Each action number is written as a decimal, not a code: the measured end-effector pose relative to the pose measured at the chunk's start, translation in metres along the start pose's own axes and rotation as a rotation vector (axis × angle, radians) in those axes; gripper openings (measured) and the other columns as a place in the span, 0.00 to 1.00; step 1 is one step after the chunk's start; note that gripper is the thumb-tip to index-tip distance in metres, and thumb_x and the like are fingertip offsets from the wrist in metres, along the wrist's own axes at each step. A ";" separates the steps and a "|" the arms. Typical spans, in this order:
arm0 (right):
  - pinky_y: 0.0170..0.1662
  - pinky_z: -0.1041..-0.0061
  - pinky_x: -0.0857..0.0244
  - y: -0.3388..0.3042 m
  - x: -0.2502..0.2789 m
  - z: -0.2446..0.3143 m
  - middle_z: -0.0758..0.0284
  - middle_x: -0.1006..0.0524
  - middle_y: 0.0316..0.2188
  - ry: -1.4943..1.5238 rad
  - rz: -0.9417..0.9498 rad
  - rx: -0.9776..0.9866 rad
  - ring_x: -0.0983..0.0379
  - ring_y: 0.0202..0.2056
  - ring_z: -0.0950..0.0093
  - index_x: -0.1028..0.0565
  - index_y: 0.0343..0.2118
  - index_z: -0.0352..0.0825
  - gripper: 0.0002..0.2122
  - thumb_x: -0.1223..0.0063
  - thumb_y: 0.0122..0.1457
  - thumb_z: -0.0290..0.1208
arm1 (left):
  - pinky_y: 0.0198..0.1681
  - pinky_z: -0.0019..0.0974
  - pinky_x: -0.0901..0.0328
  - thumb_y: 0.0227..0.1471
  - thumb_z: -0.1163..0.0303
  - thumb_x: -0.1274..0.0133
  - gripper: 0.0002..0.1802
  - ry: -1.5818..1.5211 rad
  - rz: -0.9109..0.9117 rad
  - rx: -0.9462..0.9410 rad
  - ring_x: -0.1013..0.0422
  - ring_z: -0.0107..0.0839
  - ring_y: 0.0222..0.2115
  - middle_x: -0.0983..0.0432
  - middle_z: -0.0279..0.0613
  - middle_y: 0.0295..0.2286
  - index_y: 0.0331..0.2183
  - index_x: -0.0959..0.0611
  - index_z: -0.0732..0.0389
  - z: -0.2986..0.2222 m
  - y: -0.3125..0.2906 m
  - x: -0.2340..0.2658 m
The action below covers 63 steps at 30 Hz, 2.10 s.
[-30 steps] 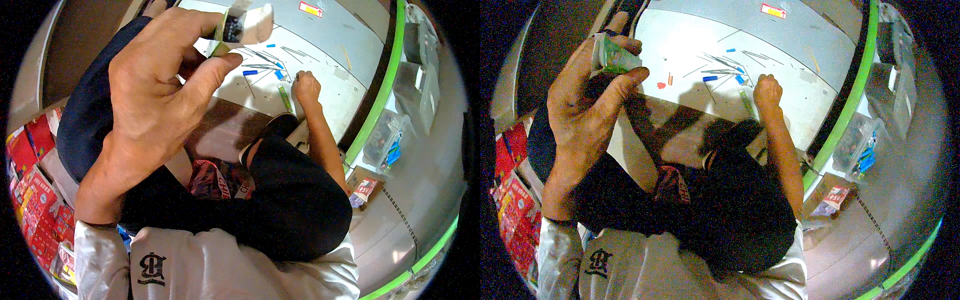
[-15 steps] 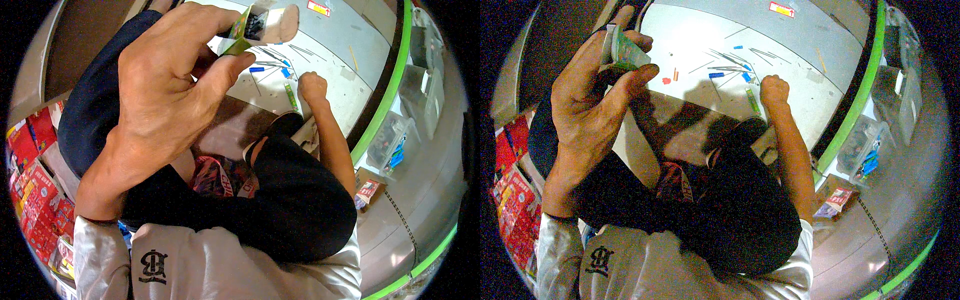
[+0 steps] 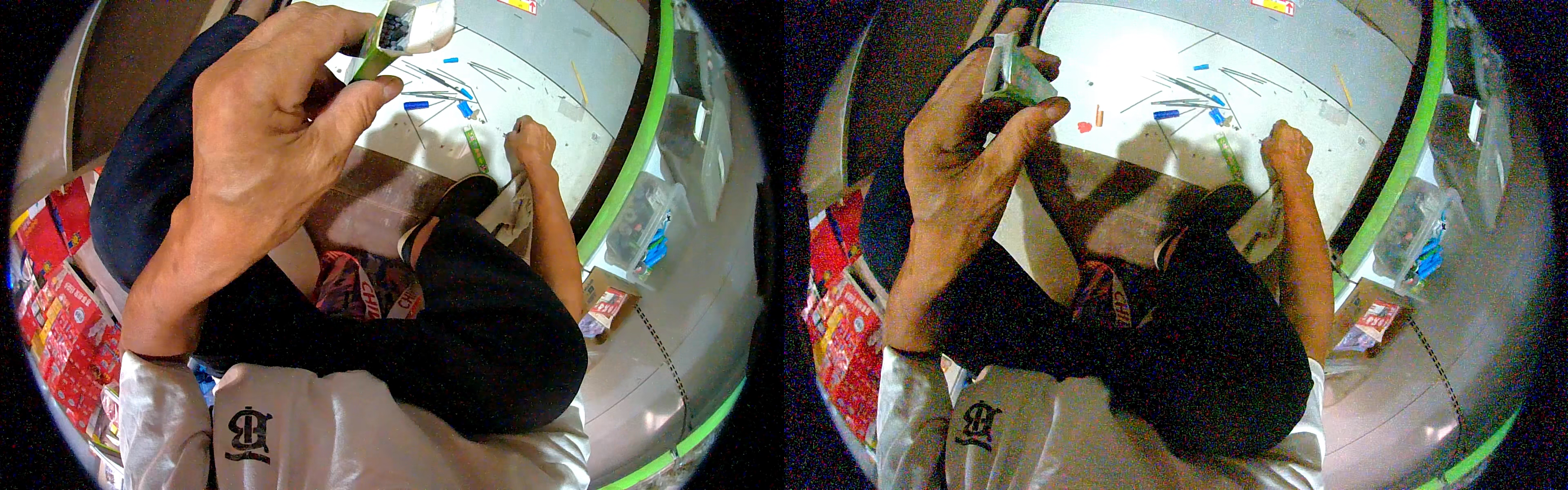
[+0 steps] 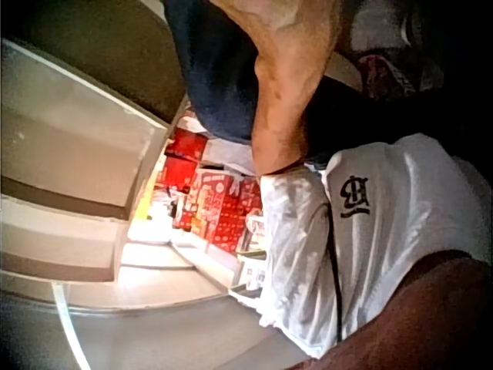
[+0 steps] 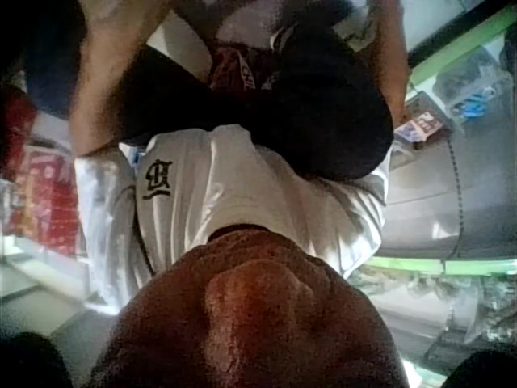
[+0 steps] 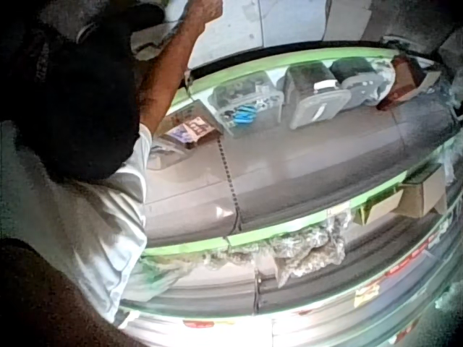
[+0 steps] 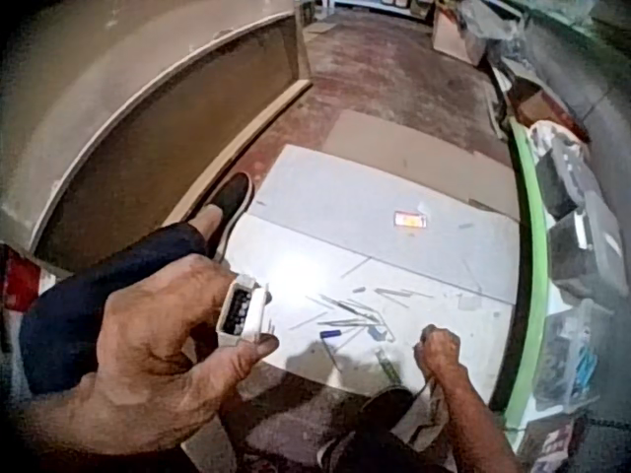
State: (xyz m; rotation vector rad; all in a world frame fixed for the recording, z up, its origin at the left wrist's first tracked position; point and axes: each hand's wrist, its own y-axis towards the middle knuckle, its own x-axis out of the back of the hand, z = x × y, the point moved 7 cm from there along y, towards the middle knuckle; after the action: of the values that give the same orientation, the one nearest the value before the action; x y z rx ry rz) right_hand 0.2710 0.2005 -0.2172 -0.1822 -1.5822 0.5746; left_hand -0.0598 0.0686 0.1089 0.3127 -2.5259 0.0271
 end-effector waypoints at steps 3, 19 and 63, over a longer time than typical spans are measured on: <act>0.42 0.61 0.29 0.000 -0.004 -0.005 0.54 0.18 0.32 0.035 -0.027 -0.021 0.21 0.37 0.55 0.19 0.35 0.38 0.11 0.44 0.49 0.35 | 0.49 0.32 0.31 0.50 0.80 0.37 0.20 0.036 0.006 0.010 0.26 0.30 0.47 0.25 0.47 0.52 0.46 0.20 0.68 -0.002 0.001 -0.003; 0.38 0.69 0.29 -0.058 -0.029 -0.050 0.62 0.18 0.28 0.412 -0.132 -0.072 0.21 0.30 0.66 0.18 0.33 0.38 0.09 0.43 0.51 0.35 | 0.57 0.33 0.37 0.50 0.81 0.39 0.19 0.061 0.069 0.016 0.31 0.31 0.54 0.31 0.50 0.58 0.46 0.20 0.69 -0.003 -0.001 -0.015; 0.35 0.60 0.27 -0.058 -0.014 0.060 0.56 0.21 0.29 -0.011 -0.120 0.325 0.21 0.31 0.57 0.21 0.28 0.33 0.08 0.44 0.55 0.34 | 0.42 0.29 0.29 0.49 0.78 0.36 0.18 0.077 0.093 -0.024 0.24 0.27 0.40 0.21 0.40 0.42 0.44 0.18 0.65 -0.007 -0.008 -0.006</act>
State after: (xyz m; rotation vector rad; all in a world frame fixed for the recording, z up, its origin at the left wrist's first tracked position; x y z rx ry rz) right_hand 0.2276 0.1298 -0.2026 0.1597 -1.4766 0.7296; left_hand -0.0489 0.0630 0.1111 0.1815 -2.4604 0.0443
